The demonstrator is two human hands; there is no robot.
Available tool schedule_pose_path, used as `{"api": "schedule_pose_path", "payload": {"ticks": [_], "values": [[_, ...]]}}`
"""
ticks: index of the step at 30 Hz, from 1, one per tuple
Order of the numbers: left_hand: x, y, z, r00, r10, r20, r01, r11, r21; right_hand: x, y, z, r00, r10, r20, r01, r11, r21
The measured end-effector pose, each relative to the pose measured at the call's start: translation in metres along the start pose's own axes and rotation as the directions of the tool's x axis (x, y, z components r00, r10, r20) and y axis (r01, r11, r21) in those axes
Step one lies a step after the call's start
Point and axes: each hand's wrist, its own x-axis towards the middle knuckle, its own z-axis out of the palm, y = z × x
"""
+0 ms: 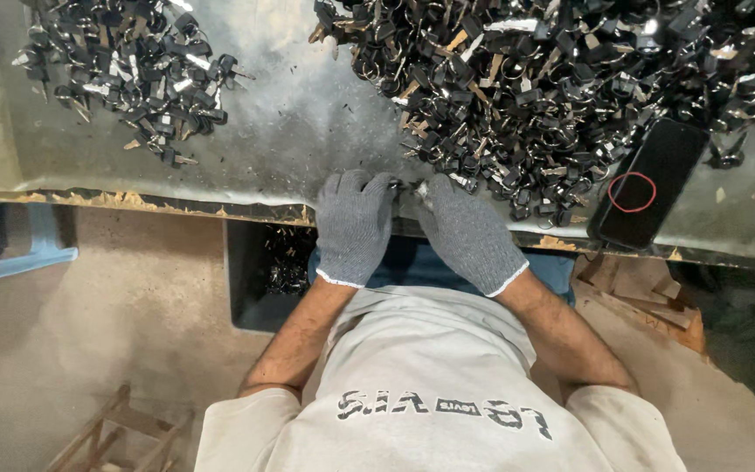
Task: The person, wearing gloves, picks small black metal hardware pieces one at a time from a large pile on the workbench, briefly handles each piece, and drops selected pieces into a bin below the bench. The repetitive pick-and-sort handling continues throughout the episode.
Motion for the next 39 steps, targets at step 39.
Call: {"api": "schedule_pose_path", "payload": {"ticks": [39], "values": [[0.013, -0.023, 0.005, 0.986, -0.116, 0.119, 0.152, 0.92, -0.362, -0.002, -0.012, -0.007, 0.93, 0.283, 0.235, -0.294, 0.956, 0.013]]}}
